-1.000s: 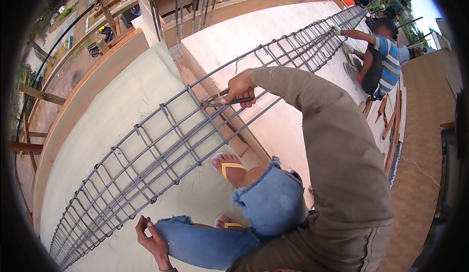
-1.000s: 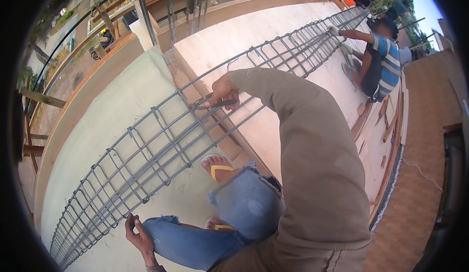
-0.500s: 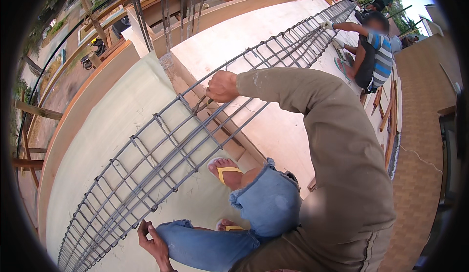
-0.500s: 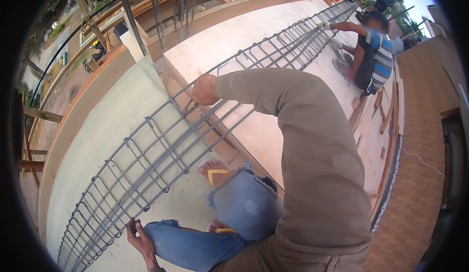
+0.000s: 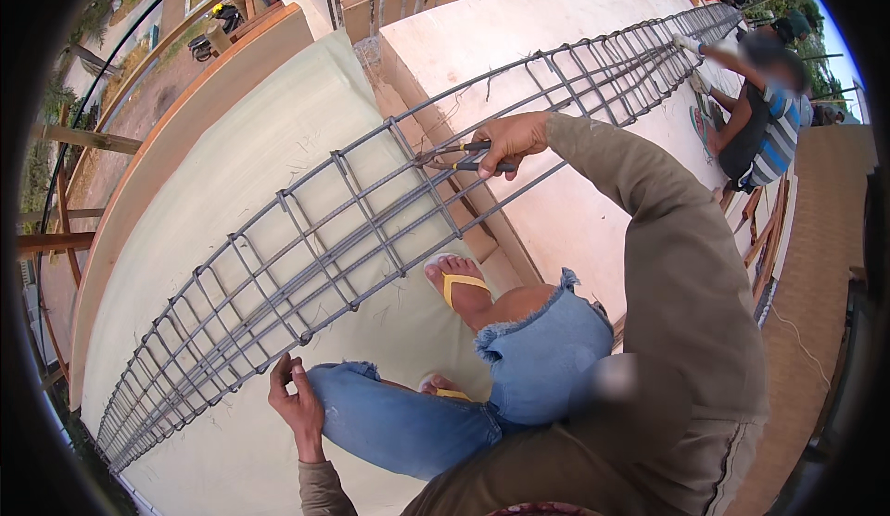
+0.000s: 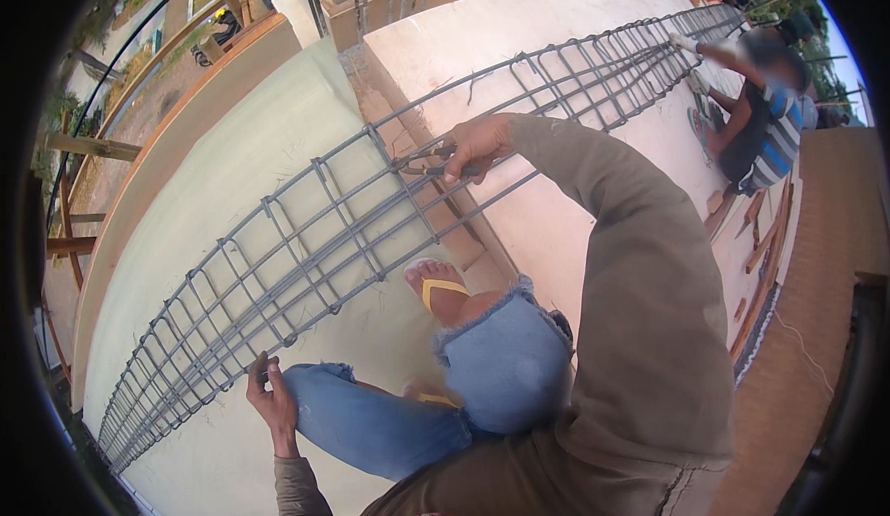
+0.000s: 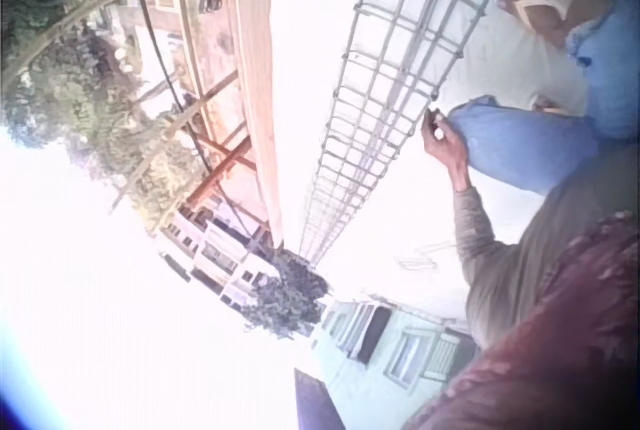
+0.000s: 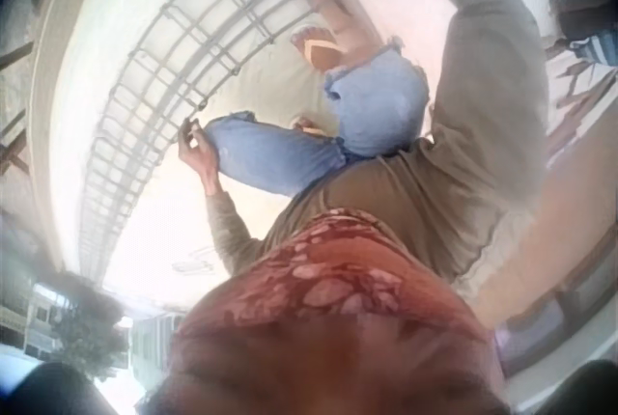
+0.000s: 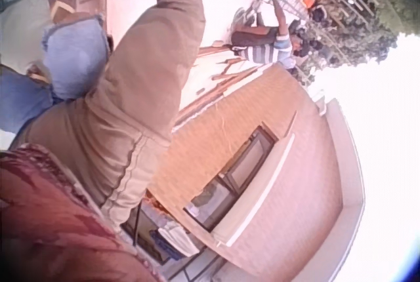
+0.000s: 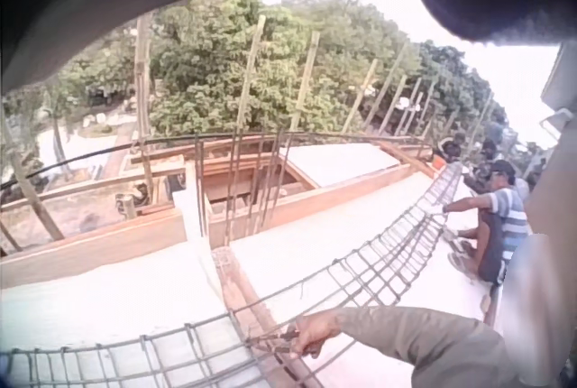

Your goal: The person assembles a rebar grid on a rooftop by tying intersecting steel bars with wire using pliers. They move along the grid, positioning and securing each intersection while other workers are visible nearby.

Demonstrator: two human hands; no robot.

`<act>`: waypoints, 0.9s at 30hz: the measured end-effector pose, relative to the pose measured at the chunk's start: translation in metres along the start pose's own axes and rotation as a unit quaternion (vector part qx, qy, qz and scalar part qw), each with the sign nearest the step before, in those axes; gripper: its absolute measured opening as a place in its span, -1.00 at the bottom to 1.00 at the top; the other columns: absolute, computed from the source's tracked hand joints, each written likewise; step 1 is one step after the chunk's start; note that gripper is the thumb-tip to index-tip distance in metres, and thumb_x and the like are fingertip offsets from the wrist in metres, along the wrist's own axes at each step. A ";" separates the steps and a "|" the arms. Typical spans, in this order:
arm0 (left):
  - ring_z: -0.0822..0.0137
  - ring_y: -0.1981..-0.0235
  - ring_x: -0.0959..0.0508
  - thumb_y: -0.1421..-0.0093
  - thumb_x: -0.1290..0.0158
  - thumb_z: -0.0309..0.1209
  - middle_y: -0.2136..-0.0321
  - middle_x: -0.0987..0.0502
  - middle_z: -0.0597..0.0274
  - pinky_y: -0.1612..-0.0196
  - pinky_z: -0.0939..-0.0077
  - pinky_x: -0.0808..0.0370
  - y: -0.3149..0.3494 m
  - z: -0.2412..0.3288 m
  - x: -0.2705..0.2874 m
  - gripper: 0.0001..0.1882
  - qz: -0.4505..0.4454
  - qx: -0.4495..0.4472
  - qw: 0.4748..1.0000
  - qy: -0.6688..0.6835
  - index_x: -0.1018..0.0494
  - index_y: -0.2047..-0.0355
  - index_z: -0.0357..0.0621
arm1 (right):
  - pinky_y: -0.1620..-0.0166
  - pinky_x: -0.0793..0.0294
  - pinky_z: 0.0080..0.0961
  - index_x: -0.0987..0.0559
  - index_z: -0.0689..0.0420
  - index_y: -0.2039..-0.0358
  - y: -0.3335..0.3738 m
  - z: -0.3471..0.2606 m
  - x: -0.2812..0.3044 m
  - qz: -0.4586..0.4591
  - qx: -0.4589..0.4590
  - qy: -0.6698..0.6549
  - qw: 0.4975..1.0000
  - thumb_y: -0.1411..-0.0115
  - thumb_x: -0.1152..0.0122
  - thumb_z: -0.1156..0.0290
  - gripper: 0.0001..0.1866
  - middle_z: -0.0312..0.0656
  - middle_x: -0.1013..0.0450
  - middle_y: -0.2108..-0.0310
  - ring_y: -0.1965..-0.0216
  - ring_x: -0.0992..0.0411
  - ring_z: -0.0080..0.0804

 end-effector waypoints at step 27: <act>0.14 0.36 -0.60 -0.41 0.11 -0.31 0.45 -0.52 0.24 0.10 0.10 -0.54 0.091 0.537 0.062 -0.58 -0.371 0.367 0.799 0.300 -0.27 -0.15 -0.34 | 0.15 -0.41 0.03 -0.37 0.19 0.09 0.462 -0.140 -0.224 0.383 0.161 0.030 0.909 -0.10 -0.23 0.46 -0.64 0.11 -0.47 0.23 0.15 -0.47 0.14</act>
Point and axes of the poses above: each hand's wrist, its own y-axis away from the middle knuckle, its own x-axis out of the back of the hand, z = x × y, the point moved 3 cm from there along -y, towards the middle knuckle
